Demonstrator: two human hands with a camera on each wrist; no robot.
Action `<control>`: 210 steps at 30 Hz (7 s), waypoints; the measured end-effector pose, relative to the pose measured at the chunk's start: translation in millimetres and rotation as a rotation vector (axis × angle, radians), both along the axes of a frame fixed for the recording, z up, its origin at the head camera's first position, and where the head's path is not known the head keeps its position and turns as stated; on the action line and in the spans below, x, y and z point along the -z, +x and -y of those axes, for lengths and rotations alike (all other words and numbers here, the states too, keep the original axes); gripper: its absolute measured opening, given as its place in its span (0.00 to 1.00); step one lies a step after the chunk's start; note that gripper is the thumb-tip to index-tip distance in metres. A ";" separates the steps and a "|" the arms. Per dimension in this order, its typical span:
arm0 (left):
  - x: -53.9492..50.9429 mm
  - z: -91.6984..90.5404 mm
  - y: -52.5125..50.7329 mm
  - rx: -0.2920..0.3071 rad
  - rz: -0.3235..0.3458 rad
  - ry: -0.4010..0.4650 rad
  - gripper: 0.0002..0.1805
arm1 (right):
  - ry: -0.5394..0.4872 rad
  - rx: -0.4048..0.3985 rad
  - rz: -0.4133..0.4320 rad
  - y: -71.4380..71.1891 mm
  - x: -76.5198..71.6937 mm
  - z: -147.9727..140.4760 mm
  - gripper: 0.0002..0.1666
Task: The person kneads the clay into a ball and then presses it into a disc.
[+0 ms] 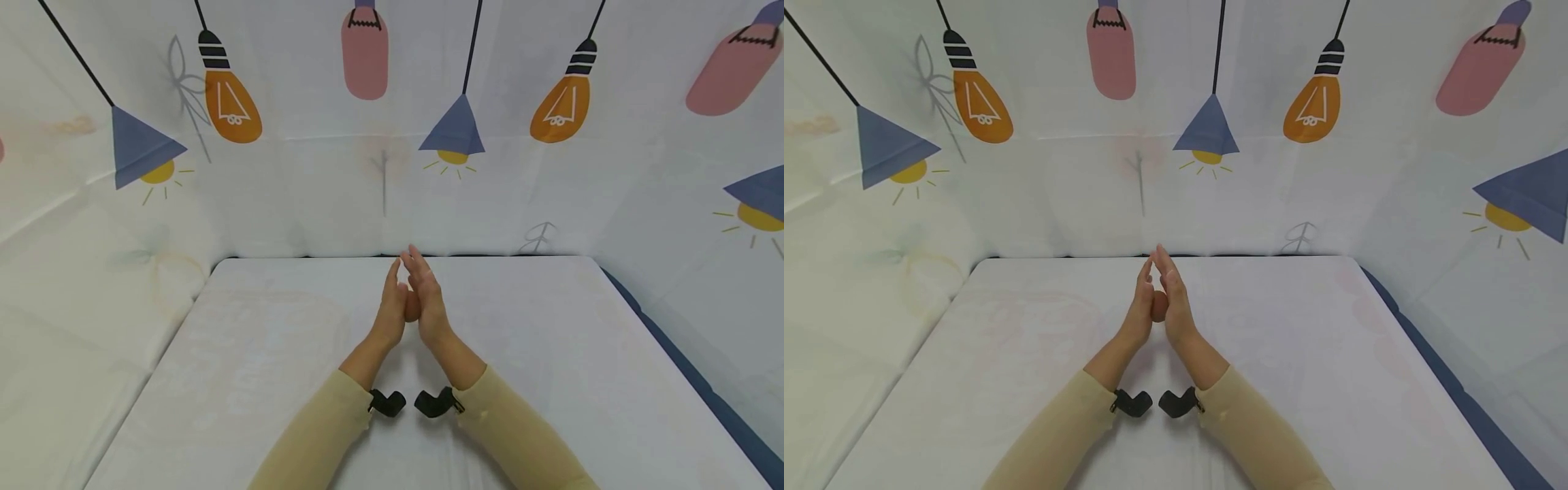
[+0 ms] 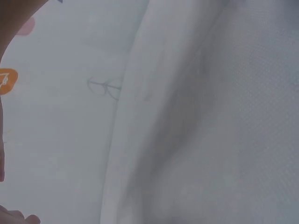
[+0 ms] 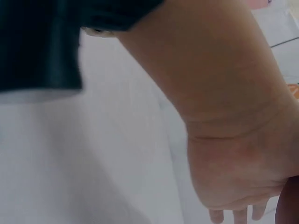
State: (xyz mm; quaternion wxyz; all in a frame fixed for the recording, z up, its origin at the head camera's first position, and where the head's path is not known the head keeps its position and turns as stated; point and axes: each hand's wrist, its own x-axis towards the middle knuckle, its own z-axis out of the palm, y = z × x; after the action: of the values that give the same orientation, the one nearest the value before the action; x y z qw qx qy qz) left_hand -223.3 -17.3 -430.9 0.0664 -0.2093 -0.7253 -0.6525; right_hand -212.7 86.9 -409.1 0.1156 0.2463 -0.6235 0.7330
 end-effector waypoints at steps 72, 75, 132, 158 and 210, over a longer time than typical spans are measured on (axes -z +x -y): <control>10.9 -3.7 11.1 0.219 0.043 0.137 0.48 | 0.111 0.127 -0.068 -21.6 3.5 -16.5 0.41; 6.1 -3.0 12.3 0.242 0.060 0.199 0.55 | 0.158 0.129 -0.055 -24.1 5.5 -18.4 0.38; 6.1 -3.1 15.7 0.193 -0.103 0.023 0.49 | 0.126 0.023 -0.020 -26.8 16.1 -17.7 0.56; 9.9 -1.0 3.4 -0.009 -0.091 -0.120 0.58 | 0.018 -0.059 -0.129 -8.0 12.5 -11.7 0.51; 17.6 -11.3 4.9 0.008 0.054 0.030 0.46 | 0.033 -0.026 -0.059 -8.1 16.8 -10.2 0.48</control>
State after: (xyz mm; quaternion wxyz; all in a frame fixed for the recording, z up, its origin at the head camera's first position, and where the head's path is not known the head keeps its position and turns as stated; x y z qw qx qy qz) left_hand -218.4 -6.1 -448.5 0.0470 -0.1935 -0.7162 -0.6689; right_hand -220.8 97.1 -426.0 0.1202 0.2779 -0.6286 0.7164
